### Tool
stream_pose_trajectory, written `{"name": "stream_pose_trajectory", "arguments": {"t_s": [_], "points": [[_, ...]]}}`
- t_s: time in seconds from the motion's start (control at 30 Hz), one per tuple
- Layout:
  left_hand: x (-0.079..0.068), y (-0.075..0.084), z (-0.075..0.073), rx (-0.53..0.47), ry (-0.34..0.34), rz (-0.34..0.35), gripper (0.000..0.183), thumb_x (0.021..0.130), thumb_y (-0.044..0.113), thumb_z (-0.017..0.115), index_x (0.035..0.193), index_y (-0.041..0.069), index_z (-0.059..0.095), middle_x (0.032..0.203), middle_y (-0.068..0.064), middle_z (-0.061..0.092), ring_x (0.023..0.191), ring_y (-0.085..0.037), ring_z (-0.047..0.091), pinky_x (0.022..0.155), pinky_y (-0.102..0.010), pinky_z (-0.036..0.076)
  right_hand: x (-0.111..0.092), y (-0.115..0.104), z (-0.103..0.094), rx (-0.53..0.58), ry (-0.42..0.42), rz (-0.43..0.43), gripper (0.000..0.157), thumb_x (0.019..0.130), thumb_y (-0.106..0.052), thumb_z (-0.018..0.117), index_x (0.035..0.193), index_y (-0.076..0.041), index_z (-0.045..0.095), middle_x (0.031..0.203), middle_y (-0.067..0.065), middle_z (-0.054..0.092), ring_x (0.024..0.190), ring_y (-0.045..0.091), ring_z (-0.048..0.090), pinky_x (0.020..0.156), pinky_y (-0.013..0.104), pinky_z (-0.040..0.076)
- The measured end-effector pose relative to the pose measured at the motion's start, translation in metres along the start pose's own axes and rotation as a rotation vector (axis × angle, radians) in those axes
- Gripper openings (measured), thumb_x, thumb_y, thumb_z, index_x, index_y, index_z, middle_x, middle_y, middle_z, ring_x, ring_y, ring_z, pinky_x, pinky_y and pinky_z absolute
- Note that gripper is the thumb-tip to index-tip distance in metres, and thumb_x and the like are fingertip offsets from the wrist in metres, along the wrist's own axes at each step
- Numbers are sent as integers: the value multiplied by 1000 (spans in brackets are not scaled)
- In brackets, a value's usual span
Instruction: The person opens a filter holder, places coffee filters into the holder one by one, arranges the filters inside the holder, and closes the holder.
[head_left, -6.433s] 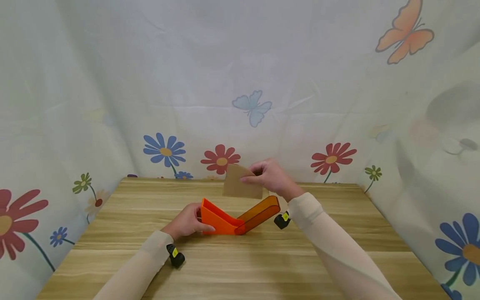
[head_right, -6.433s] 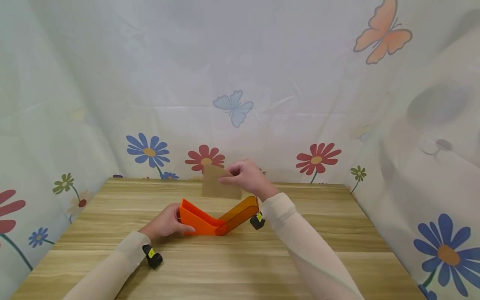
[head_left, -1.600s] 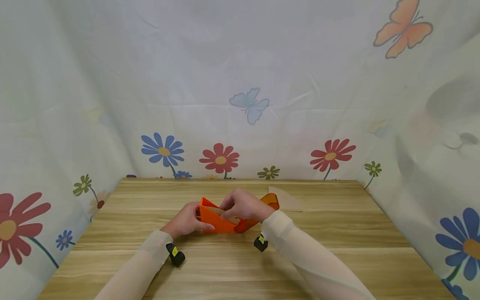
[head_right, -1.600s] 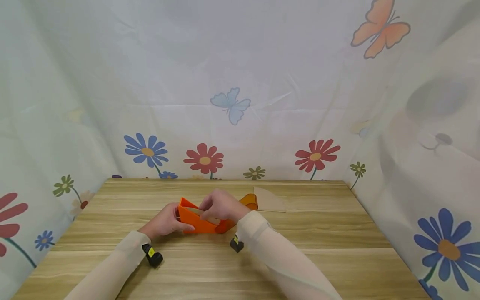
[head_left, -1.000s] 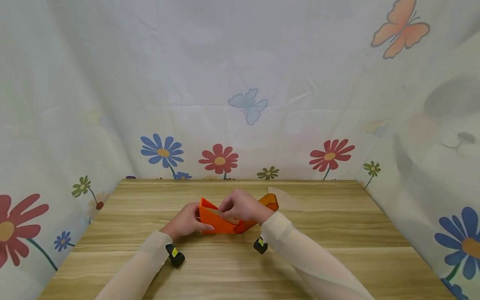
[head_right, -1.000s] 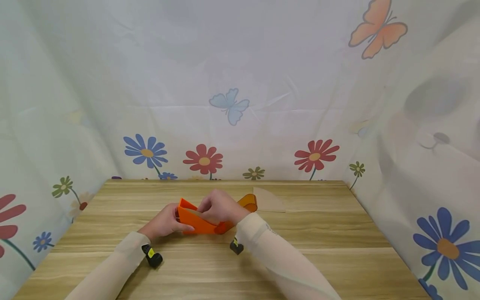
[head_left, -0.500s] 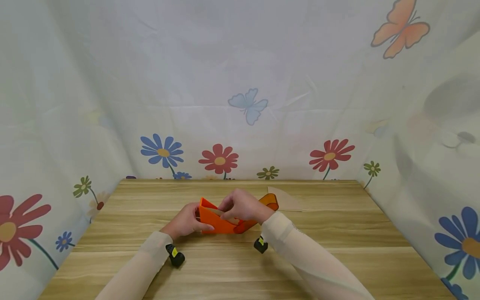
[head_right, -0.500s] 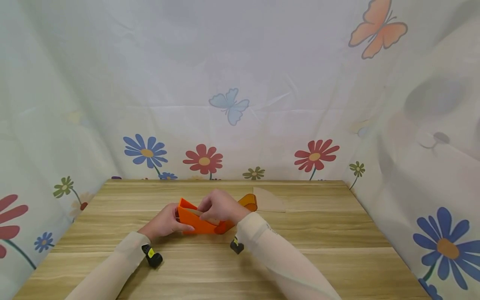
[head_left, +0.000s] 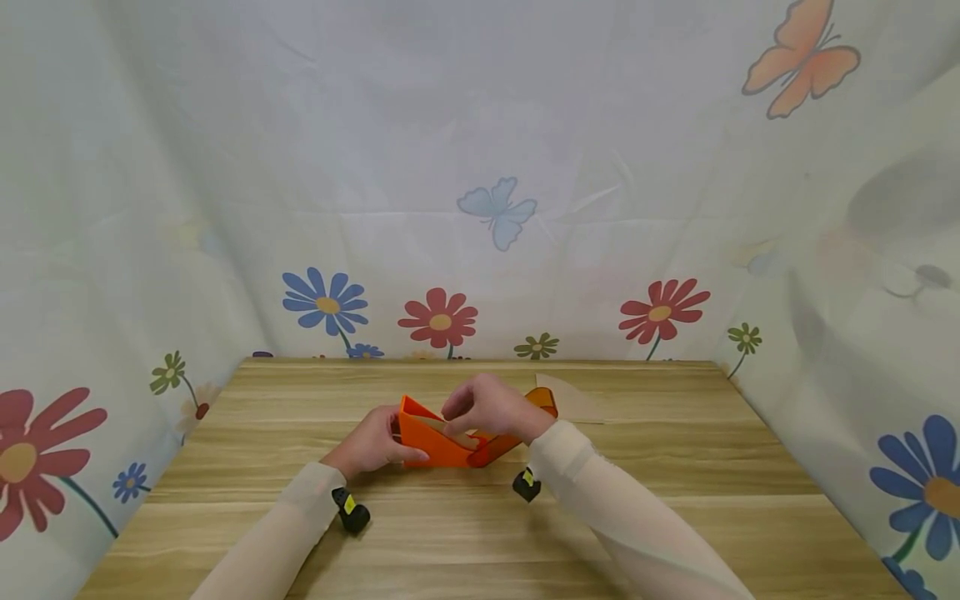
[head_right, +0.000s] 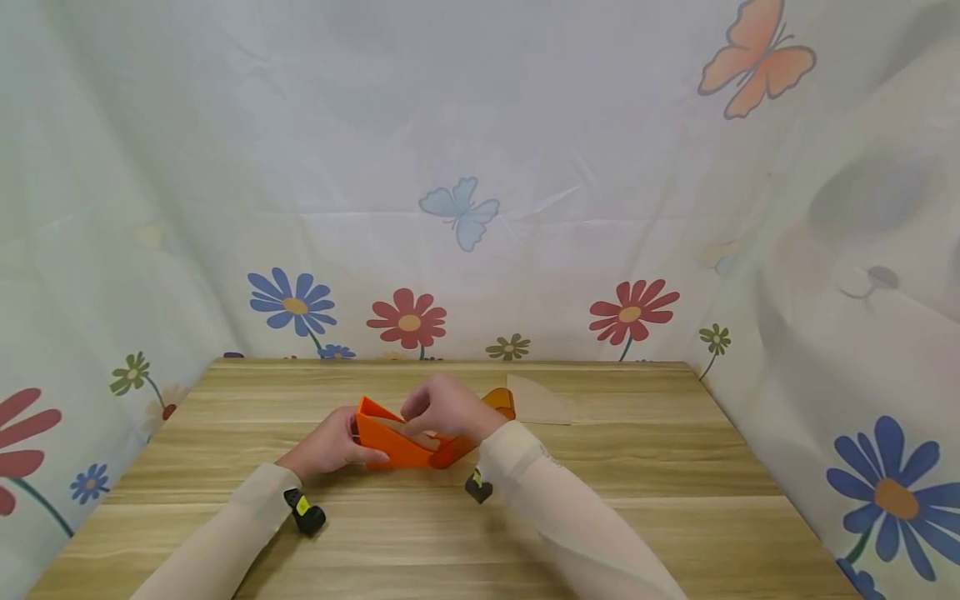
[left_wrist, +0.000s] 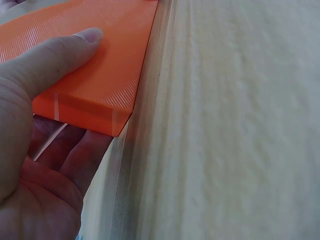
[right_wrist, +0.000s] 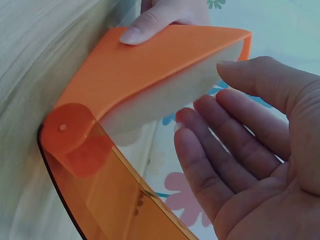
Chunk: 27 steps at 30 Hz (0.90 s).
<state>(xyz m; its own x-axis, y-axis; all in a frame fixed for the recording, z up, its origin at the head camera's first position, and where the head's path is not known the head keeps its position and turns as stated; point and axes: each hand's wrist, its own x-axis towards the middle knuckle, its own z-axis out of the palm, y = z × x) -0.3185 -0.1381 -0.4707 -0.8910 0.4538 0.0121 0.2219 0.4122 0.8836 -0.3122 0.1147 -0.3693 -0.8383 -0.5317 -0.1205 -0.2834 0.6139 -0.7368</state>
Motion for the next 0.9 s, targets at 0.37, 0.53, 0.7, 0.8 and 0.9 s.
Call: {"name": "stream_pose_trajectory", "arguments": {"t_s": [0.37,0.53,0.7,0.8,0.9], "points": [[0,2,1,15,8,-5,55,77,29,91,124,17,66,115,1,74,99,-19,69,92,-36,59,-13,1,-39,-6,117,-52,23,89,-23,81,110,-13,78,106,1,77,95,16,71,90,36,61],[-1,2,0,8,3,0,57,76,30,92,125,16,66,116,0,75,99,-20,70,90,-35,60,-20,7,-60,-62,204,-99,23,90,-24,80,109,-13,80,106,2,78,94,16,70,88,36,61],[0,0,0,2,-3,5,58,76,31,92,125,15,66,116,-1,74,100,-20,70,90,-36,60,-24,18,-80,-89,268,-86,23,91,-25,79,111,-13,79,108,5,78,95,19,70,88,38,60],[-1,1,0,5,-2,4,58,76,31,92,125,16,65,116,0,74,100,-19,70,91,-36,60,-26,27,-90,-93,310,-76,24,92,-26,77,112,-12,79,110,6,78,96,21,70,89,39,60],[-1,2,0,5,-3,3,58,76,31,92,125,16,65,116,0,74,100,-20,70,91,-36,60,-27,37,-99,-90,341,-59,24,93,-26,76,112,-10,79,110,8,77,96,23,69,89,40,59]]}}
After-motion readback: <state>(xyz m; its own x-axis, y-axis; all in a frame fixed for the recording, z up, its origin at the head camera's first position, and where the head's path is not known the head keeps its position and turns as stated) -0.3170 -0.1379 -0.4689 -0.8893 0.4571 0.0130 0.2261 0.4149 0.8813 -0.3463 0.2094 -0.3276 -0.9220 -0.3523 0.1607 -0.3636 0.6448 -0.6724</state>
